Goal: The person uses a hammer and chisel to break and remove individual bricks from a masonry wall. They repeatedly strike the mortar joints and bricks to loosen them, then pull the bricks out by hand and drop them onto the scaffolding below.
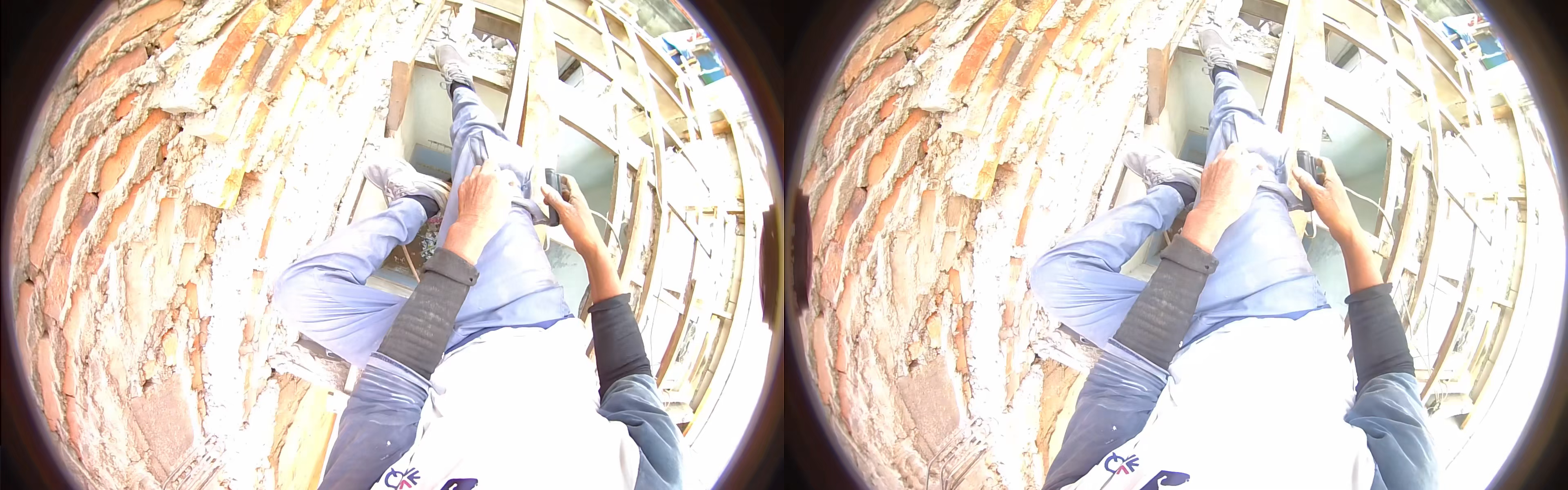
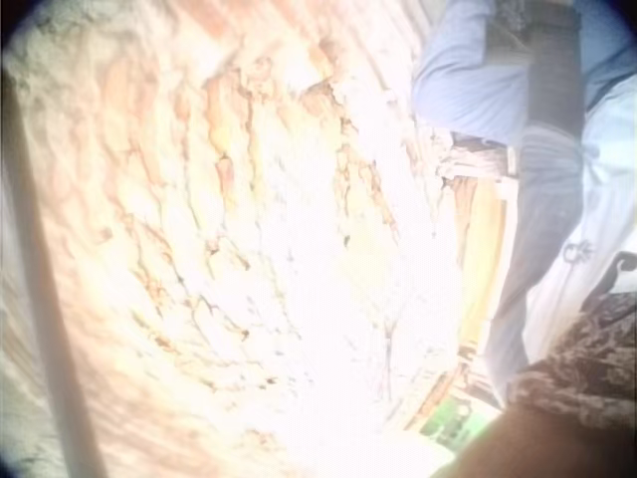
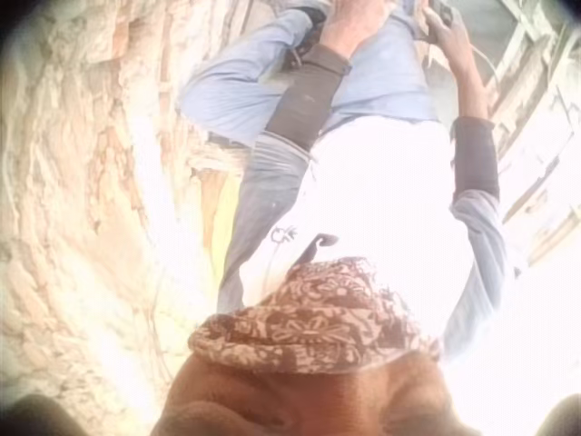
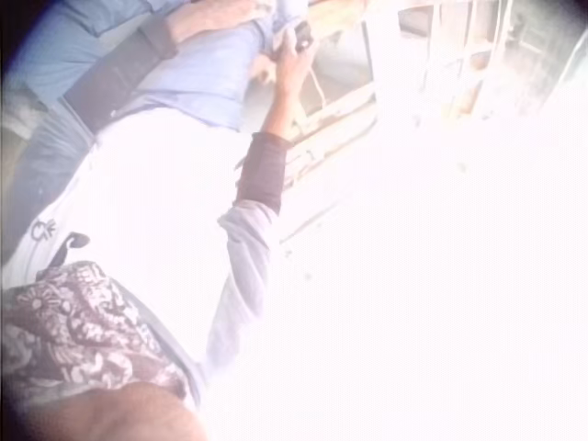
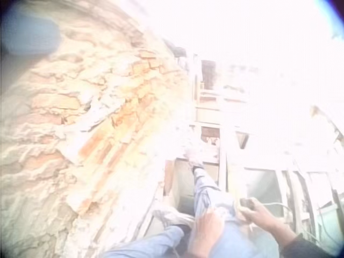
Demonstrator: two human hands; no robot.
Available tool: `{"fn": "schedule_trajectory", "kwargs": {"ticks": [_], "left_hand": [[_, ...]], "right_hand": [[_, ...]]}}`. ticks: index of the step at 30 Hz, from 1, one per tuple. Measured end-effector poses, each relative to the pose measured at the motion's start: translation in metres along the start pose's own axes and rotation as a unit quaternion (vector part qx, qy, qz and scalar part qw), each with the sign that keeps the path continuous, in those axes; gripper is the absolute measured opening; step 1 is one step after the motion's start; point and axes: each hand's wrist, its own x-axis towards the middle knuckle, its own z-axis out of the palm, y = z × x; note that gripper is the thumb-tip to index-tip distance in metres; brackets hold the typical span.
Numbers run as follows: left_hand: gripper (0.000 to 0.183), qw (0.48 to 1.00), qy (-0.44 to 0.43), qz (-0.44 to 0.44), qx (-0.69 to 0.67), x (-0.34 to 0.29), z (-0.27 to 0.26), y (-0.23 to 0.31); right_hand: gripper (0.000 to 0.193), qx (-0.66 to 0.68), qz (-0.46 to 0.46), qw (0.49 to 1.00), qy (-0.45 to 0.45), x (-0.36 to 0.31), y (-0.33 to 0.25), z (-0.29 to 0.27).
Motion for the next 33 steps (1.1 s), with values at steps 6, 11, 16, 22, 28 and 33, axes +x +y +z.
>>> {"fn": "schedule_trajectory", "kwargs": {"ticks": [6,11,16,22,28,33], "left_hand": [[0.017,0.997,-0.009,0.036,0.063,0.021,0.027,-0.014],[0.013,0.996,0.072,0.015,0.050,0.019,0.025,-0.007],[0.013,0.993,0.110,0.039,0.017,0.021,0.015,0.008],[0.016,0.987,0.121,0.107,-0.001,0.037,-0.007,0.050],[0.023,0.994,0.009,0.032,0.101,0.024,0.007,0.014],[0.018,0.998,-0.057,-0.024,-0.004,0.020,0.003,0.000]], "right_hand": [[0.058,-0.016,0.054,0.992,-0.111,0.005,0.019,0.010],[0.063,-0.097,-0.005,0.979,-0.179,-0.010,-0.009,-0.003],[0.062,-0.148,-0.100,0.970,-0.162,-0.012,-0.020,-0.004],[0.051,-0.216,-0.083,0.968,-0.096,-0.009,-0.019,0.020],[0.055,-0.257,-0.094,0.961,-0.029,-0.006,-0.005,0.030],[0.059,-0.189,-0.125,0.971,-0.071,-0.019,-0.001,0.019]]}}
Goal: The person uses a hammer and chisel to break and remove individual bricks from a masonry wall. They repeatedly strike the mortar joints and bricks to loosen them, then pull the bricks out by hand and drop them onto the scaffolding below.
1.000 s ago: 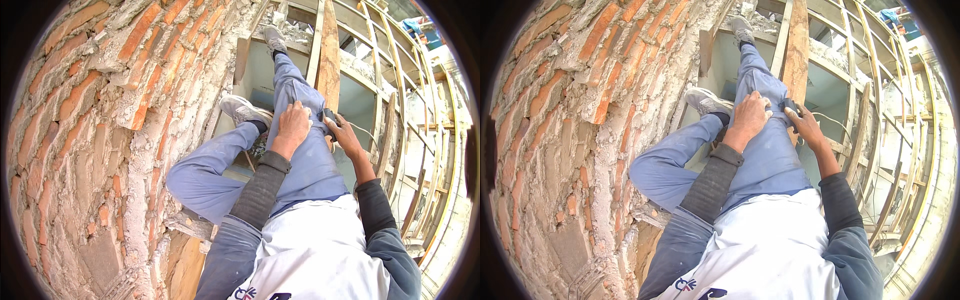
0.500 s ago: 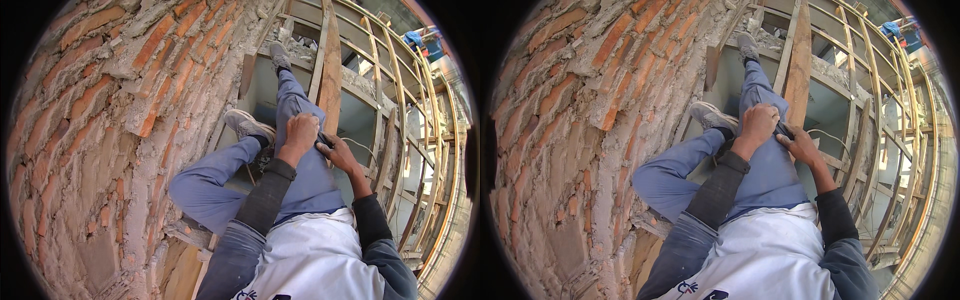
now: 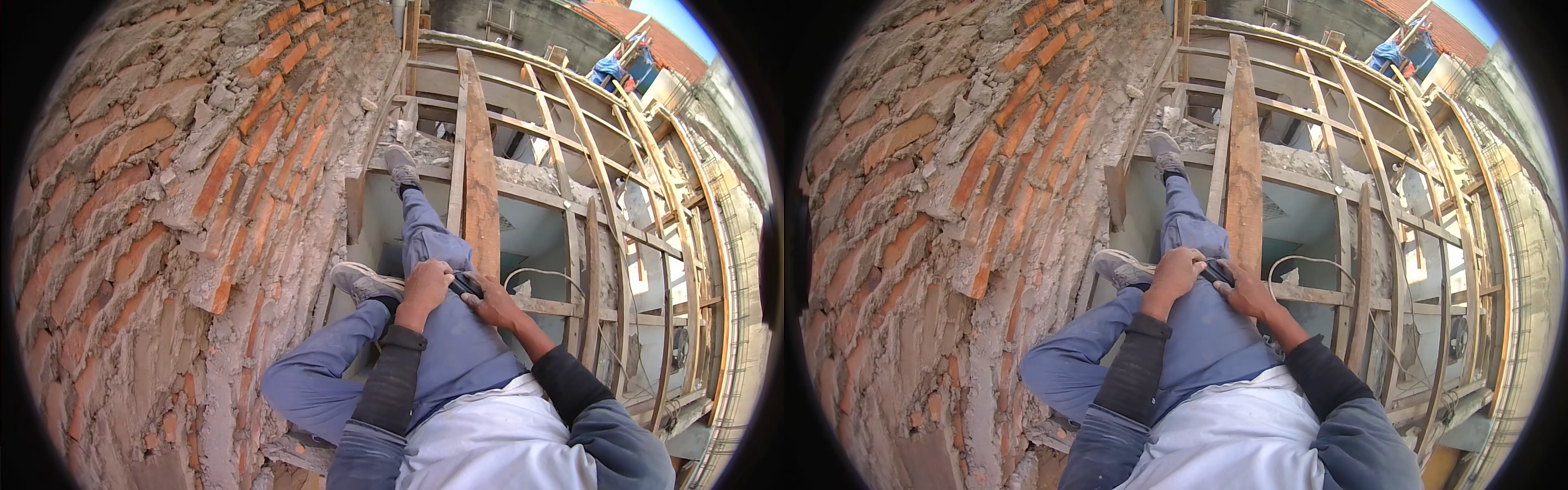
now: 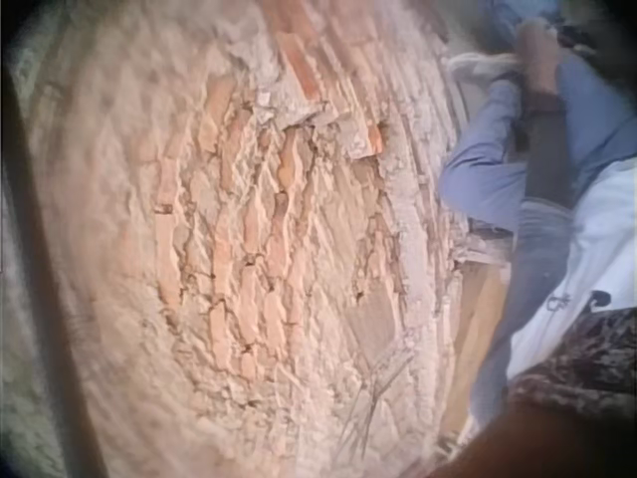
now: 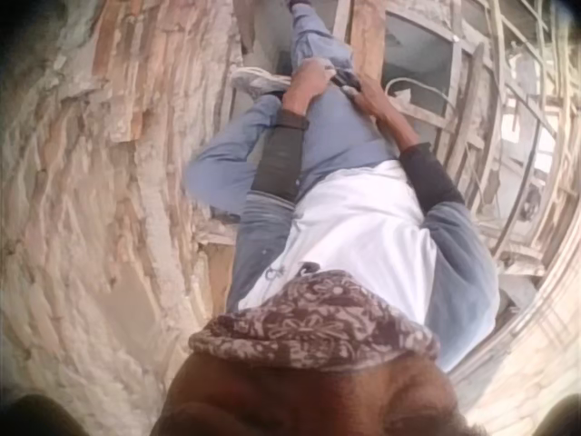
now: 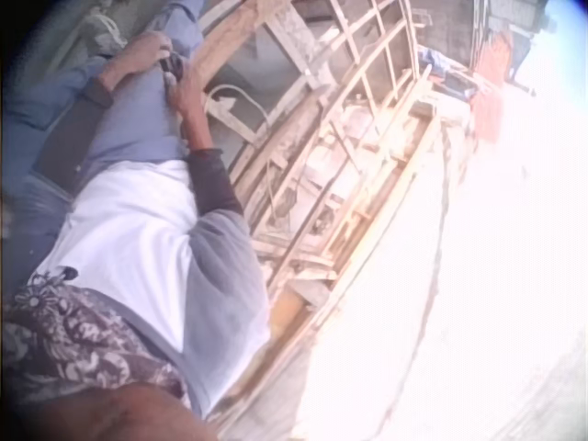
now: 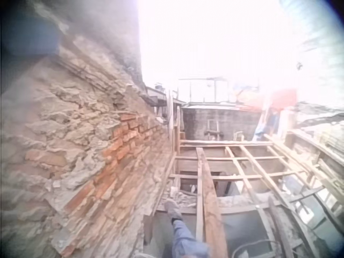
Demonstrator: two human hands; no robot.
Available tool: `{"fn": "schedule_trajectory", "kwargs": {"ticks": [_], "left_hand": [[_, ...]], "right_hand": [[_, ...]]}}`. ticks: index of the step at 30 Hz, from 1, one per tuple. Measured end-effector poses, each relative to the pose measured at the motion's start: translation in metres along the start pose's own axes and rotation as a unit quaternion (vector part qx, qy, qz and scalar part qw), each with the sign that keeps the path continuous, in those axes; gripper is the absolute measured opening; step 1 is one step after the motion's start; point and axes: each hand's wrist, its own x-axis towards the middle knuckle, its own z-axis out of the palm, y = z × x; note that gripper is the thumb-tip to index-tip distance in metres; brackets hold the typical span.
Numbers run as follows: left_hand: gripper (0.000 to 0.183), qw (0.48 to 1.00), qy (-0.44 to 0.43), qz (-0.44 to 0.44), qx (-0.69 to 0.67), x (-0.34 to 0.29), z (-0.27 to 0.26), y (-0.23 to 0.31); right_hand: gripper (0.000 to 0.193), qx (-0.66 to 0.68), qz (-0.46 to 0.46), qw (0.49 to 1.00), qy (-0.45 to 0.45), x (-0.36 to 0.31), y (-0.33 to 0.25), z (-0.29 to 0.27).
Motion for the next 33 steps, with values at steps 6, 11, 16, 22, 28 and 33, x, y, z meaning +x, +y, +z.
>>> {"fn": "schedule_trajectory", "kwargs": {"ticks": [6,11,16,22,28,33], "left_hand": [[0.019,1.000,-0.017,-0.004,0.001,0.002,0.002,-0.013],[0.020,0.998,0.055,-0.007,0.023,0.002,0.005,0.007],[0.015,0.973,0.174,0.134,0.073,-0.007,0.022,0.029],[0.014,0.975,0.164,0.138,0.060,-0.018,0.033,0.045],[0.013,0.981,0.172,0.094,0.004,-0.020,0.019,0.034],[0.010,0.978,0.171,0.119,0.014,-0.025,0.032,0.042]], "right_hand": [[0.057,0.011,0.002,0.998,-0.061,0.000,0.004,-0.018],[0.055,0.032,-0.027,0.997,-0.062,0.001,0.010,-0.019],[0.043,-0.022,-0.065,0.995,0.078,0.007,-0.003,0.001],[0.029,-0.001,-0.094,0.971,0.220,0.023,0.015,0.032],[0.042,0.161,-0.036,0.986,0.011,0.012,0.017,-0.004],[0.034,0.120,0.084,0.980,0.134,0.020,0.026,0.014]]}}
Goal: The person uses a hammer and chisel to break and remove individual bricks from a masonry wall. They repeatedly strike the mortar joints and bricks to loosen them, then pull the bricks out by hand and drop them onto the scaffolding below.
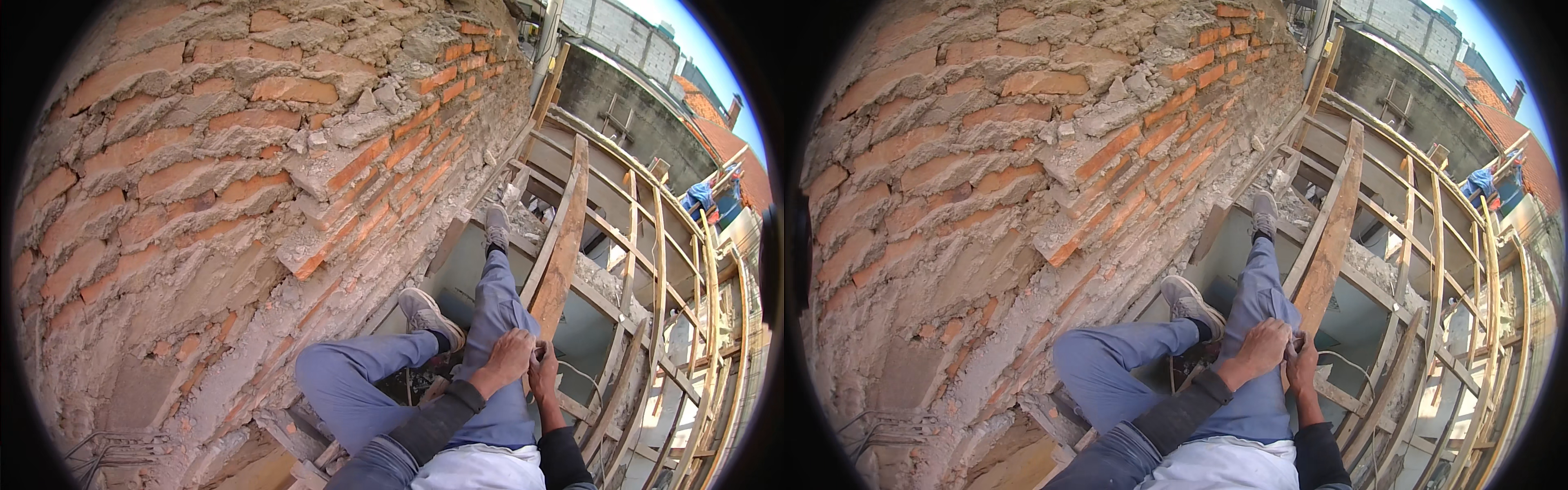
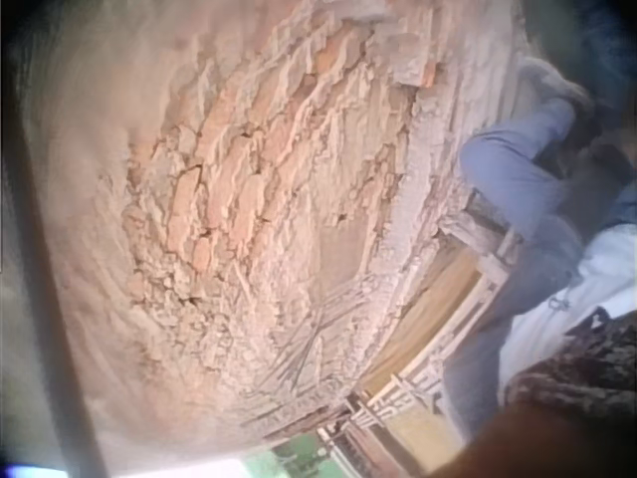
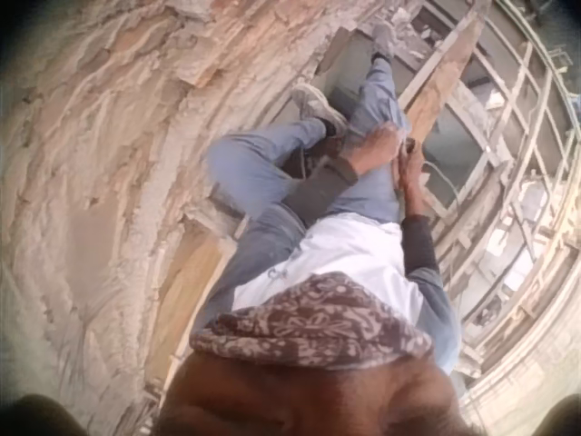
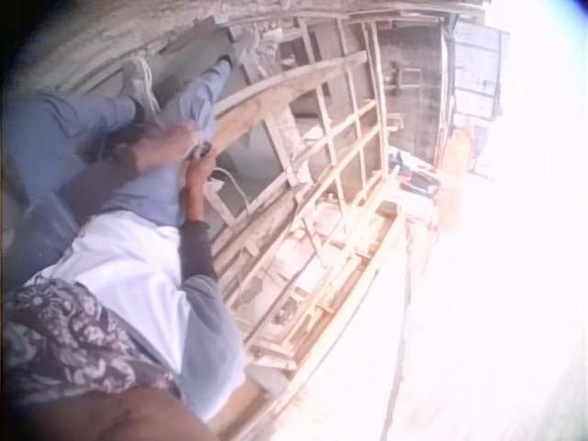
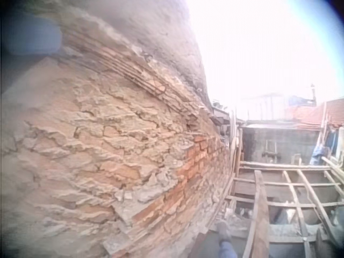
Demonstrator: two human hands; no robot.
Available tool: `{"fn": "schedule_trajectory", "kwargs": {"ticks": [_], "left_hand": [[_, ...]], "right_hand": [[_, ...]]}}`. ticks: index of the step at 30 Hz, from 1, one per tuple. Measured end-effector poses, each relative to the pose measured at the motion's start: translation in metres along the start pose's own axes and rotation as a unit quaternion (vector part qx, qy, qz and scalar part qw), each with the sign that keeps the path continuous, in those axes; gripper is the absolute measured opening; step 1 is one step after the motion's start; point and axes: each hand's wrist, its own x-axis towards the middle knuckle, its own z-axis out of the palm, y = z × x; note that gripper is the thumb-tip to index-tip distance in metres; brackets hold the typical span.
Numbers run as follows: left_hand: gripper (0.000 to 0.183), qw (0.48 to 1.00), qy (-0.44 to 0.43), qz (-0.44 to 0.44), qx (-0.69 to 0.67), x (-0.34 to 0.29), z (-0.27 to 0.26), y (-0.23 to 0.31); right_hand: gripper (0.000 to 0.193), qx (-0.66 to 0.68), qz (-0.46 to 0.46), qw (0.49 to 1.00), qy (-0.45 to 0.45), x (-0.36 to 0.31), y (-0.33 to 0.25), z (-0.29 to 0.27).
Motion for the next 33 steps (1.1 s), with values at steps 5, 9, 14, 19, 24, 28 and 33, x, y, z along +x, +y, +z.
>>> {"fn": "schedule_trajectory", "kwargs": {"ticks": [5,9,14,19,24,28,33], "left_hand": [[0.009,0.999,0.028,-0.012,-0.027,-0.005,-0.001,0.012],[0.012,0.997,0.051,-0.031,-0.056,0.003,-0.047,-0.013],[0.022,0.949,0.304,-0.009,0.081,0.047,-0.220,-0.032],[0.036,0.844,0.406,-0.001,0.349,0.110,-0.352,-0.070],[0.041,0.818,0.276,-0.046,0.502,0.130,-0.407,-0.117],[0.036,0.818,0.203,0.010,0.538,0.131,-0.418,-0.129],[0.030,0.779,0.160,0.069,0.602,0.136,-0.432,-0.129]], "right_hand": [[0.030,-0.122,-0.255,0.956,0.076,0.026,0.007,0.015],[0.037,-0.232,-0.148,0.960,-0.050,0.042,-0.014,0.014],[0.059,-0.297,-0.248,0.904,-0.180,0.013,-0.093,-0.017],[0.054,-0.064,-0.244,0.940,-0.230,0.020,-0.101,0.027],[0.044,-0.049,-0.232,0.954,-0.183,0.017,-0.069,0.095],[0.040,-0.110,-0.225,0.954,-0.166,0.004,-0.075,0.094],[0.039,-0.120,-0.226,0.955,-0.148,0.008,-0.082,0.093]]}}
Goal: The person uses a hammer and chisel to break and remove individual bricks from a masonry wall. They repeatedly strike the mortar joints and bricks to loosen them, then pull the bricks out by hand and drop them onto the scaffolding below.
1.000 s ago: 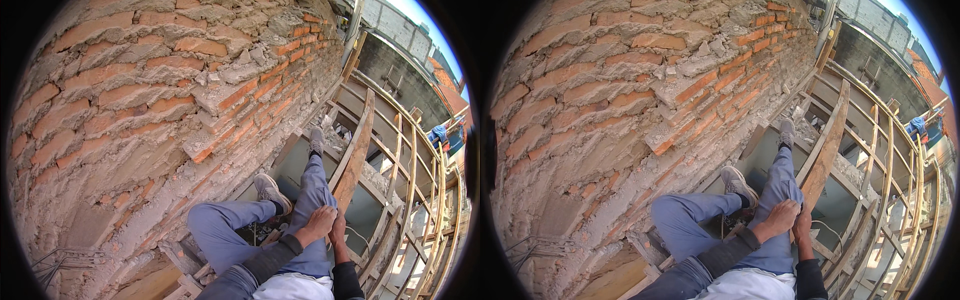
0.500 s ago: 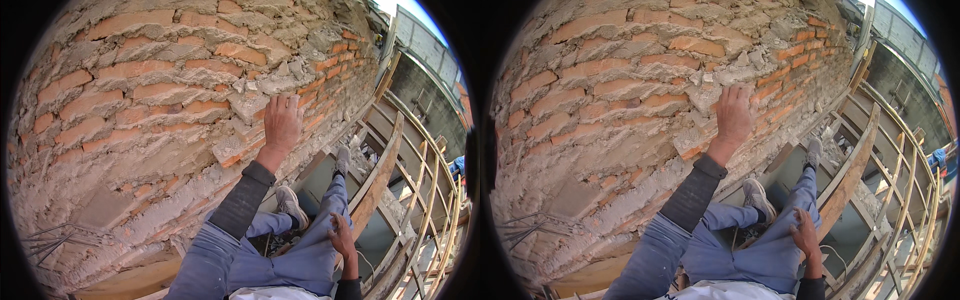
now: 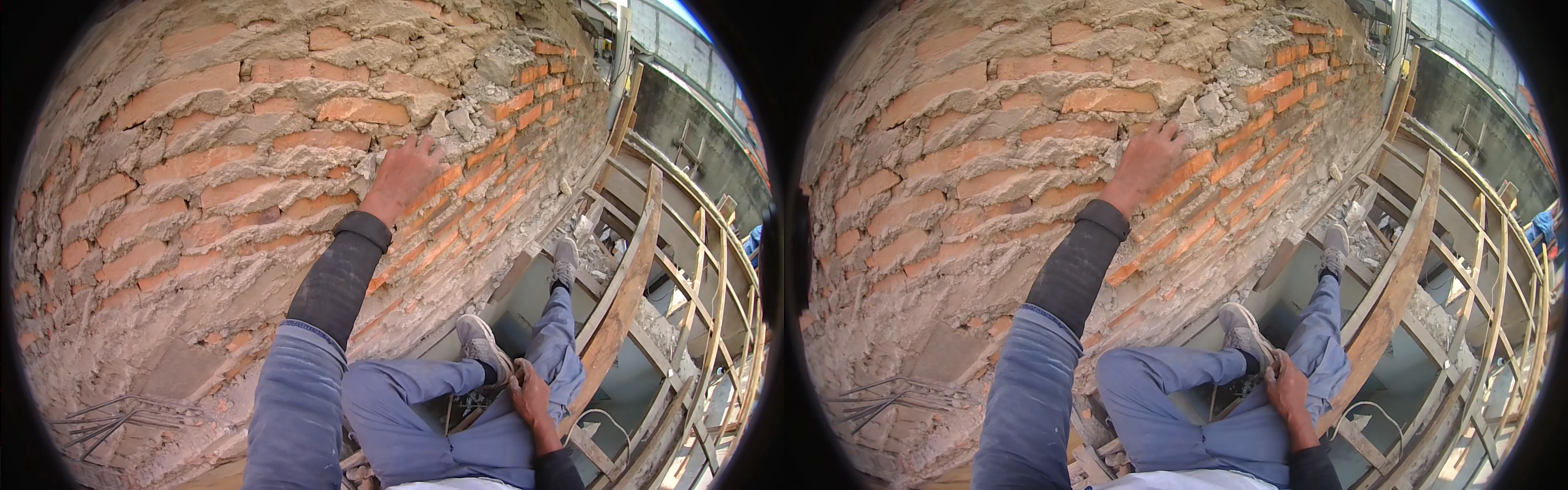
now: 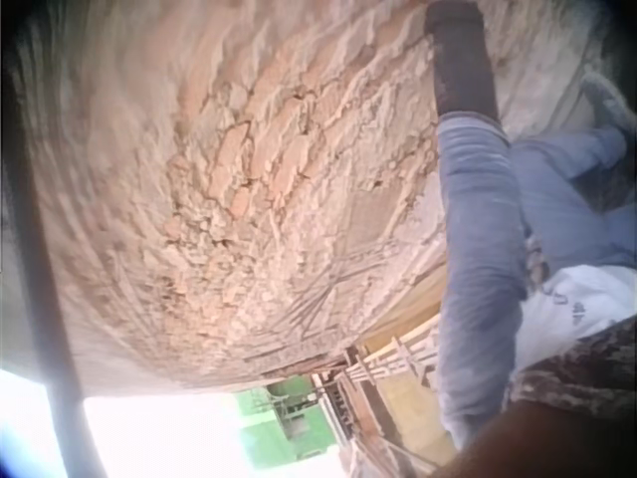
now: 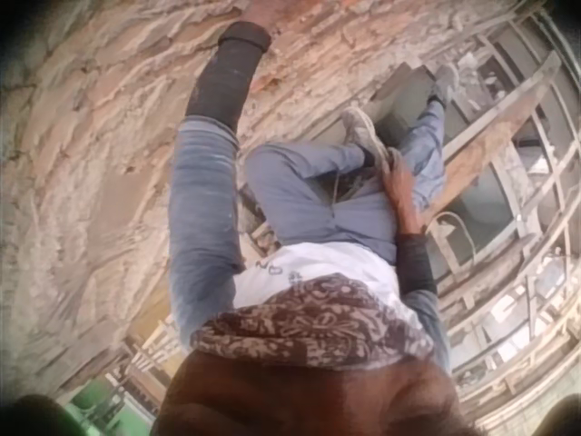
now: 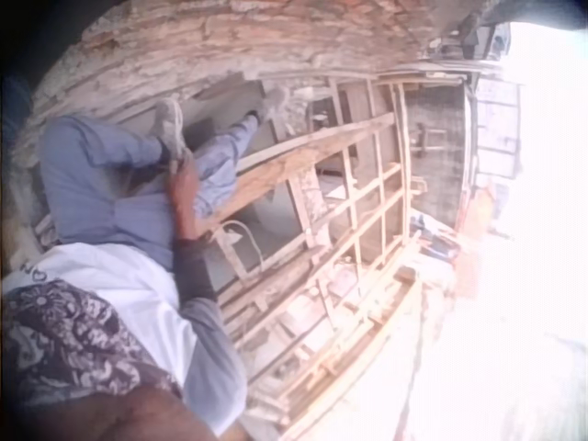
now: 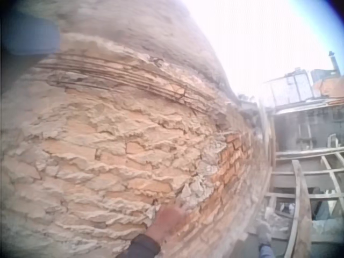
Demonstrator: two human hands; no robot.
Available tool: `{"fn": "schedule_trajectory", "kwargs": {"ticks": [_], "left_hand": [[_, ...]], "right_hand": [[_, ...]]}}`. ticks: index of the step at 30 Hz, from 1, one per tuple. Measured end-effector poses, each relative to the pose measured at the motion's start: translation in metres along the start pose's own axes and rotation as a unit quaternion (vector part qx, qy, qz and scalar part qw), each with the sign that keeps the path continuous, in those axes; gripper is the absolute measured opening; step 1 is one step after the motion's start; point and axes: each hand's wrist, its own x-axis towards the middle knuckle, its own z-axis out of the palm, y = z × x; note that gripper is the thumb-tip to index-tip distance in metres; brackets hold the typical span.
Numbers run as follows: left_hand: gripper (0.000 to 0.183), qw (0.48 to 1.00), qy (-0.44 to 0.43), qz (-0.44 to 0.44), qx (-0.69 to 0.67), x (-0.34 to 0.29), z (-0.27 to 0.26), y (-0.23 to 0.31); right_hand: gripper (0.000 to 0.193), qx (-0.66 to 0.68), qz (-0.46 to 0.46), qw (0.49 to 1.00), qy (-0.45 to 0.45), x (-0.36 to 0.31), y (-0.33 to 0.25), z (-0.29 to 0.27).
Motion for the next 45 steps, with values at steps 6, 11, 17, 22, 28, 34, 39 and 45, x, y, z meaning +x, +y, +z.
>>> {"fn": "schedule_trajectory", "kwargs": {"ticks": [6,11,17,22,28,34,39,45], "left_hand": [[0.025,0.996,0.064,0.021,0.059,0.004,0.001,-0.007],[0.022,0.994,0.080,-0.025,0.066,0.012,-0.002,-0.010],[0.024,0.997,0.058,-0.031,0.034,0.014,-0.001,-0.011],[0.019,0.990,0.121,-0.067,0.016,0.008,-0.013,-0.018],[0.028,0.979,0.167,-0.115,-0.001,-0.021,-0.056,-0.038],[0.034,0.941,0.236,-0.223,-0.099,-0.096,-0.100,-0.023],[0.035,0.876,0.226,-0.402,-0.145,-0.233,-0.120,0.010],[0.037,0.806,0.055,-0.590,-0.010,-0.432,-0.193,0.049]], "right_hand": [[0.038,-0.004,-0.010,1.000,-0.007,0.000,-0.002,-0.002],[0.040,-0.010,-0.030,0.999,-0.003,0.000,0.005,0.002],[0.040,-0.022,-0.052,0.998,0.017,0.000,0.008,0.004],[0.039,-0.014,-0.048,0.999,0.015,0.001,0.007,0.005],[0.033,-0.021,-0.045,0.999,0.009,0.000,-0.003,0.003],[0.031,-0.029,-0.071,0.997,0.018,-0.001,0.002,0.006],[0.032,-0.047,-0.072,0.996,0.011,-0.002,0.000,0.002],[0.034,-0.044,-0.056,0.997,-0.016,0.001,-0.011,0.001]]}}
